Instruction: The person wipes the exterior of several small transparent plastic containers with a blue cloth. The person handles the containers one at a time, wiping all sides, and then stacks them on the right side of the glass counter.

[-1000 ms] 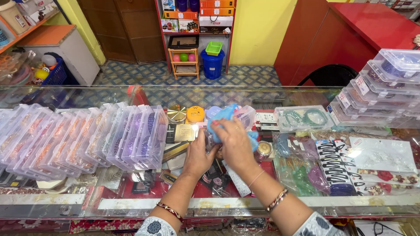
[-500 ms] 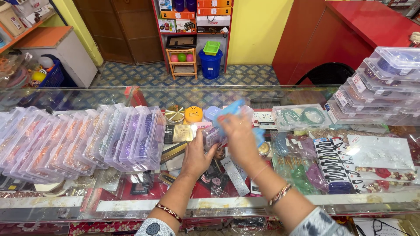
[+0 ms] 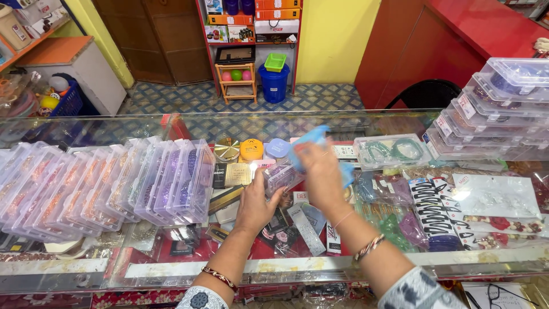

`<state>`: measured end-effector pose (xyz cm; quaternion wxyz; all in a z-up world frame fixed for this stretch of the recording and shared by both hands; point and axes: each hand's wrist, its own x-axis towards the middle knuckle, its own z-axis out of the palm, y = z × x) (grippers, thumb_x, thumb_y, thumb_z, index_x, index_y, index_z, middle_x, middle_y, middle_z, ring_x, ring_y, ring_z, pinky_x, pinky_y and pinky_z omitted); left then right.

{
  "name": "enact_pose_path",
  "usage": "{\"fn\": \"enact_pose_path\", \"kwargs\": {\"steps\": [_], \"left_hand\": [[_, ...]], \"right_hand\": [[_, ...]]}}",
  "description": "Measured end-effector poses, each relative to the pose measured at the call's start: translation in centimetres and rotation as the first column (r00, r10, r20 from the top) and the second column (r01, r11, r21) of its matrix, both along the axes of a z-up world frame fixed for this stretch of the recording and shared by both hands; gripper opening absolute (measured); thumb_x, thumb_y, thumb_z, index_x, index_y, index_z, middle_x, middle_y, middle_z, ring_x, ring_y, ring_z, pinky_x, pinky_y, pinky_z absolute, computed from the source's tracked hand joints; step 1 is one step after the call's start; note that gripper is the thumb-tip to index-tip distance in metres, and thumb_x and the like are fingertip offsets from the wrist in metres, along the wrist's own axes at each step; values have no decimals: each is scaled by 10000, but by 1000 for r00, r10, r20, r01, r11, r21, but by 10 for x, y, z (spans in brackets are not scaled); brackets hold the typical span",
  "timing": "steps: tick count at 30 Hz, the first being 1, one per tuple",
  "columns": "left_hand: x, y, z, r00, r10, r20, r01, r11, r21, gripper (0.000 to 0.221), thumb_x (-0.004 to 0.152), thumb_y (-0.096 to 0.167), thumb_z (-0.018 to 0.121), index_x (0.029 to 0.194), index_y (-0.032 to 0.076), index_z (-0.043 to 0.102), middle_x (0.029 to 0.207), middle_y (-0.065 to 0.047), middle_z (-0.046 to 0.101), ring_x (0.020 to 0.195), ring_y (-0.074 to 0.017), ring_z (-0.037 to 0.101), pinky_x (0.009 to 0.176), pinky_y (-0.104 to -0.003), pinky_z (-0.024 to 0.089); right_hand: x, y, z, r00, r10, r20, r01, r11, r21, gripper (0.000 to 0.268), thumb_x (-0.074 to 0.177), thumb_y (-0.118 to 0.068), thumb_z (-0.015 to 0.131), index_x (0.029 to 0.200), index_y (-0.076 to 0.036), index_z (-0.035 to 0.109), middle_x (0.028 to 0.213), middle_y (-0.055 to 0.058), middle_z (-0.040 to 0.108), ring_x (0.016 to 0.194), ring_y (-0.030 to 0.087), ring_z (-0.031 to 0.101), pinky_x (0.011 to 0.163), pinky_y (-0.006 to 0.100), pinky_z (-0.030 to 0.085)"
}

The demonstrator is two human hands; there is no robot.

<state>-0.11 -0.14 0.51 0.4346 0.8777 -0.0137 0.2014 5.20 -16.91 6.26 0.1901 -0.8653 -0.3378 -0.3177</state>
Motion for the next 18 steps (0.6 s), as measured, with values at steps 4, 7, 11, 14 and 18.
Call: {"fn": "enact_pose_path", "kwargs": {"steps": [4,7,11,14,18], "left_hand": [[2,1,-5,1000,-3,9,3,1000,2,536,813,151,768,1248,24,480,1004,-253,733,963,-462,694,809,-524,532],[0,1,-7,999,10,33,-11,1000,22,543,825,167,778,1241,4,469,1005,-263,724,952,-474,684,808,-532,524],[0,1,-4,1000,4,-12,-3,1000,22,510,851,212,787,1201,9,477,991,-247,730,951,-454,699,827,-518,532],[0,0,-5,1000,2,24,-1,1000,-5,516,849,200,782,1218,8,476,1021,-253,724,977,-461,689,819,-519,529],[1,1,-6,999,-7,43,7,1000,16,527,817,173,773,1225,15,480,1007,-251,729,976,-469,683,820,-533,516]], "right_hand": [[-37,24,-8,967,242,-84,-236,969,70,623,639,-4,688,1260,-5,637,1212,171,644,1200,348,595,1166,567,296],[-20,11,-3,989,149,7,-149,989,14,556,750,91,643,1292,-29,655,1249,162,638,1236,328,601,1195,558,295],[8,-13,6,997,-33,-71,36,999,34,553,707,99,646,1247,-21,660,1234,131,657,1203,317,609,1201,566,286],[6,-10,3,999,-39,-24,39,999,15,591,699,118,631,1267,-44,667,1247,131,654,1240,346,588,1206,539,296],[-29,15,-9,983,176,-40,-175,984,35,613,669,90,638,1271,-24,646,1244,157,639,1245,368,570,1185,545,285]]}}
